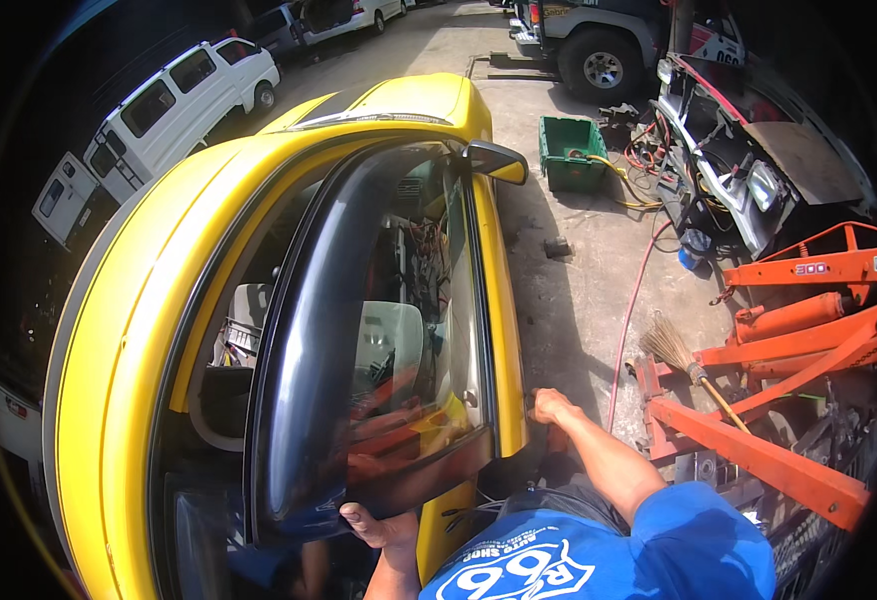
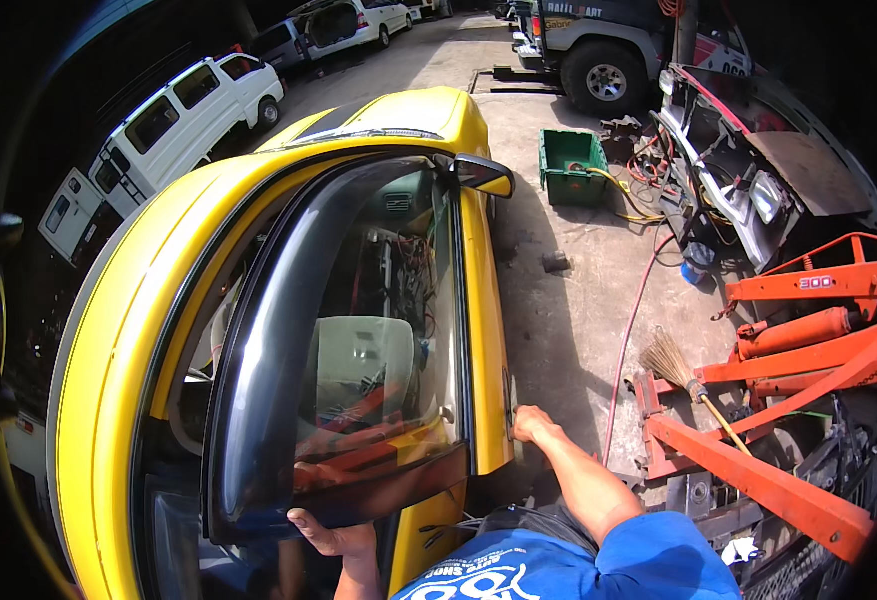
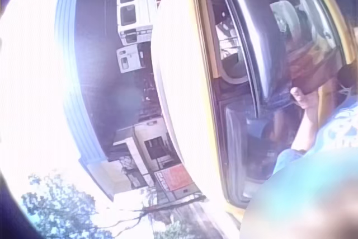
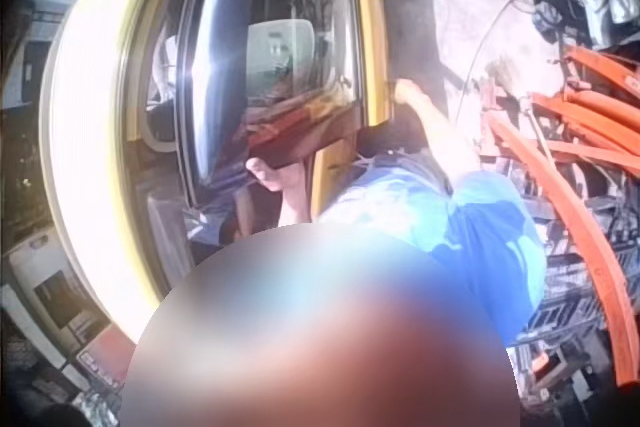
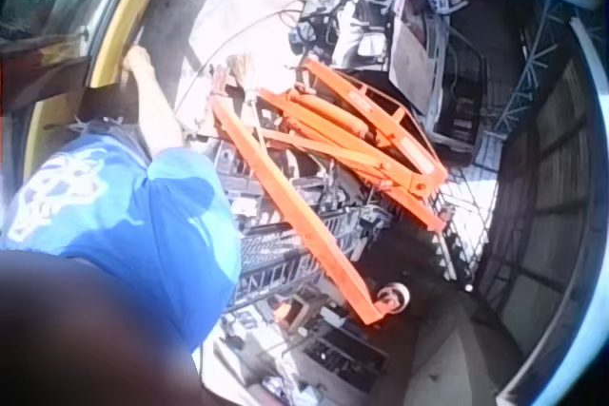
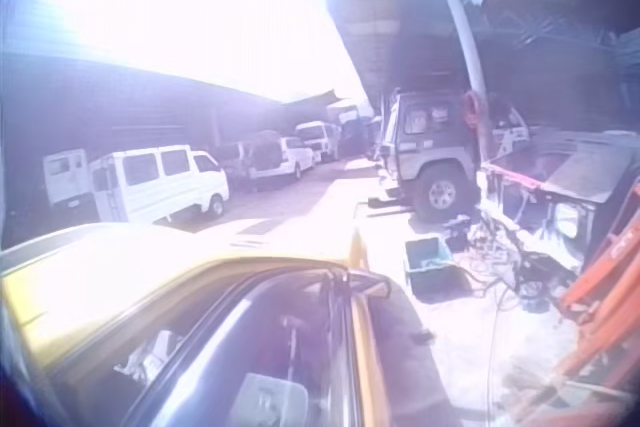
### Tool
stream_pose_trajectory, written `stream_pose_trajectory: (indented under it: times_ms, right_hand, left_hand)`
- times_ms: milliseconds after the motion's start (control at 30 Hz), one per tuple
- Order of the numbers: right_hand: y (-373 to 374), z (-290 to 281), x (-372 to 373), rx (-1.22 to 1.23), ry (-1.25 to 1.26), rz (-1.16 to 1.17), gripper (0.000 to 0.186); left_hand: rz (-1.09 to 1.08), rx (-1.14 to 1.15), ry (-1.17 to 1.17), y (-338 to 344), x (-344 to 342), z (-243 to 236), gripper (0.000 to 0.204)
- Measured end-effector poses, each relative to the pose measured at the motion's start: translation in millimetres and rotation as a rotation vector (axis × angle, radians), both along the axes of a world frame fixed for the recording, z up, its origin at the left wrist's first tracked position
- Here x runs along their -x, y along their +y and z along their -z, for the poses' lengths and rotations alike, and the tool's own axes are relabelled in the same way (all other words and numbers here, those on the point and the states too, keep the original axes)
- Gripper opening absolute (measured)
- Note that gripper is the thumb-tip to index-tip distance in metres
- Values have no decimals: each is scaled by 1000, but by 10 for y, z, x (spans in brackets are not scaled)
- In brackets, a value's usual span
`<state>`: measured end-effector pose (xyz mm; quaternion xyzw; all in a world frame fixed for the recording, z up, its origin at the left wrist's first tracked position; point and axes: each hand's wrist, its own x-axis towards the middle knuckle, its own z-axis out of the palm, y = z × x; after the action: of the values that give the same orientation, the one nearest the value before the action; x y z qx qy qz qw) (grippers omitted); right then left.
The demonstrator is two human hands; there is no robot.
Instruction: The person removes the floor mat and carpeting in the passenger footwell to access the wiring. They then route a wire through the door jamb and connect it to a small electronic module, likely part of a car audio or alarm system.
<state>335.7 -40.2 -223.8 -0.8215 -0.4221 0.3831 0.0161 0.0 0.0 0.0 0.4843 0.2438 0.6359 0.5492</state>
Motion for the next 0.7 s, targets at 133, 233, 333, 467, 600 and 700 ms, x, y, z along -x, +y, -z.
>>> stream_pose_trajectory:
  times_ms: [133,233,333,467,600,700]
  right_hand:
    - [-339,-1445,247,-344,287,118,59]
    - [-526,-2179,588,-539,123,104,55]
    - [-913,-2595,847,-402,111,94,58]
    - [-1529,-2521,1108,-497,7,-2,82]
    - [-1837,-2036,1229,-777,-225,350,70]
    - [-1885,-1804,993,-902,-381,623,62]
  left_hand:
    - [67,68,-93,-274,-182,-40,76]
    - [235,62,-155,-331,-296,-5,77]
    - [420,48,-124,-407,-451,-11,78]
    - [681,-43,-41,-628,-859,-86,82]
    - [983,-112,14,-713,-1169,-271,88]
    - [811,-655,193,-718,-1302,-397,76]
